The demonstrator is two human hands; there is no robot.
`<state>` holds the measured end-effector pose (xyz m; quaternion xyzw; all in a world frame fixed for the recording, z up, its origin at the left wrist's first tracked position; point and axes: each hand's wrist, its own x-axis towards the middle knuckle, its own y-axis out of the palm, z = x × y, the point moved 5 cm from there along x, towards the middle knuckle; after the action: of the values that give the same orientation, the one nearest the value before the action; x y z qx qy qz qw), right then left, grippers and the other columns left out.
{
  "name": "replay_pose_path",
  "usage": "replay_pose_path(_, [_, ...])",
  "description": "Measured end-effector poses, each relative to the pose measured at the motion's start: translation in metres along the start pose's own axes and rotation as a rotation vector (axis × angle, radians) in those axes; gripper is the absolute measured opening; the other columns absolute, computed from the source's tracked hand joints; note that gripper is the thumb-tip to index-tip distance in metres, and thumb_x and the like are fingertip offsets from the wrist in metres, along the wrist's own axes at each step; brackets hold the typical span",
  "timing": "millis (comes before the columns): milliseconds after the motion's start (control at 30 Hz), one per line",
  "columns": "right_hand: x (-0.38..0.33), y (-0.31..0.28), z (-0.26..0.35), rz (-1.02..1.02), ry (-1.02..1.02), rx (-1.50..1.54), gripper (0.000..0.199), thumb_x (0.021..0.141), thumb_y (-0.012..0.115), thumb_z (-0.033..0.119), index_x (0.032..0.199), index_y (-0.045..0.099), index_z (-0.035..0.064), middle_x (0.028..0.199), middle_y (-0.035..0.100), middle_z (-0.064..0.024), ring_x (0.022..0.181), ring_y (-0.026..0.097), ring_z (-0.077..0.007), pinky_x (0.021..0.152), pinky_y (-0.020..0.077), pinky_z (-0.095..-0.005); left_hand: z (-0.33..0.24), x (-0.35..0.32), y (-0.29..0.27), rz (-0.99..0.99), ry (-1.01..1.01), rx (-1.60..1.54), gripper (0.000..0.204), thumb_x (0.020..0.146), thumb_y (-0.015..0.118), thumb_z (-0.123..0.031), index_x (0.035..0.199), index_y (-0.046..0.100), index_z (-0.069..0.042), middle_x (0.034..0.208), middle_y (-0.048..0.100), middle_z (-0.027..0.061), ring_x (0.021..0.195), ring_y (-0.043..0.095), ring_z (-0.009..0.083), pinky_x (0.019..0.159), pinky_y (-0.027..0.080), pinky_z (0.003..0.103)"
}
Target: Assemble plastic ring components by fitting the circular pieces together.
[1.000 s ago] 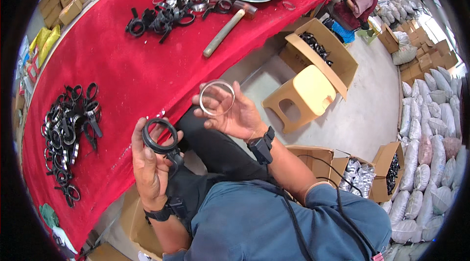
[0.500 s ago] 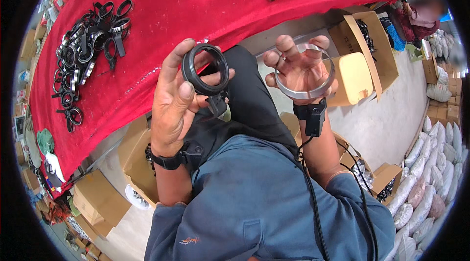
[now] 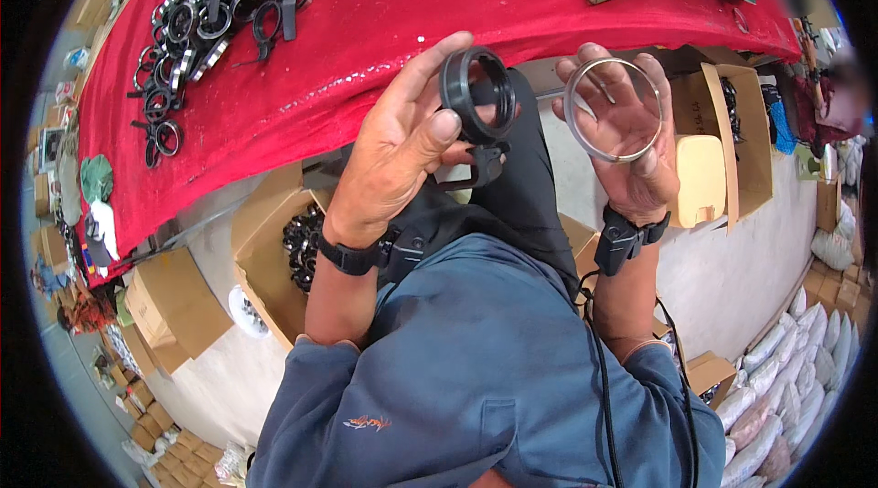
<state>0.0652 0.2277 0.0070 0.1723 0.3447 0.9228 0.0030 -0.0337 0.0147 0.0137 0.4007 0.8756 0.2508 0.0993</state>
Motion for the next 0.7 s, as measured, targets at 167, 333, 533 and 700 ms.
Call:
replay_pose_path(167, [0.000,0.009,-0.007,0.027,-0.097,-0.195,0.086,0.088,0.088,0.019,0.162,0.044,0.0153,0.165,0.042,-0.0277,0.153,0.042,-0.0499,0.122,0.0427,-0.0624,0.002,-0.004,-0.003,0.000,0.069,0.110,0.092,0.100,0.080,-0.035,0.167,0.028,-0.001,0.161,0.047,0.0220,0.138,0.062,0.0414,0.097,0.065,0.035])
replay_pose_path(333, [-0.010,0.004,-0.007,0.199,-0.098,-0.091,0.088,0.086,0.089,0.014,0.162,0.046,0.0260,0.170,0.034,-0.0272,0.160,0.029,-0.0506,0.122,0.0403,-0.0660,-0.009,-0.009,0.009,0.048,0.168,0.037,0.088,0.093,0.087,-0.017,0.164,0.037,-0.003,0.164,0.045,0.0179,0.150,0.050,0.0315,0.118,0.049,0.043])
replay_pose_path(533, [-0.006,0.009,-0.005,0.288,-0.126,-0.059,0.086,0.083,0.088,0.003,0.158,0.051,0.0255,0.170,0.035,-0.0277,0.159,0.029,-0.0517,0.123,0.0415,-0.0630,-0.014,-0.012,0.011,0.061,0.203,0.023,0.087,0.091,0.088,-0.015,0.162,0.039,-0.004,0.165,0.045,0.0187,0.149,0.050,0.0326,0.119,0.049,0.047])
replay_pose_path(700, [0.002,0.032,0.001,0.141,-0.165,-0.427,0.070,0.083,0.088,0.000,0.145,0.058,0.0050,0.161,0.044,-0.0337,0.151,0.047,-0.0470,0.121,0.0466,-0.0571,-0.010,-0.012,0.012,0.048,0.225,0.089,0.091,0.088,0.090,-0.014,0.162,0.038,-0.001,0.164,0.045,0.0248,0.148,0.052,0.0338,0.117,0.053,0.048])
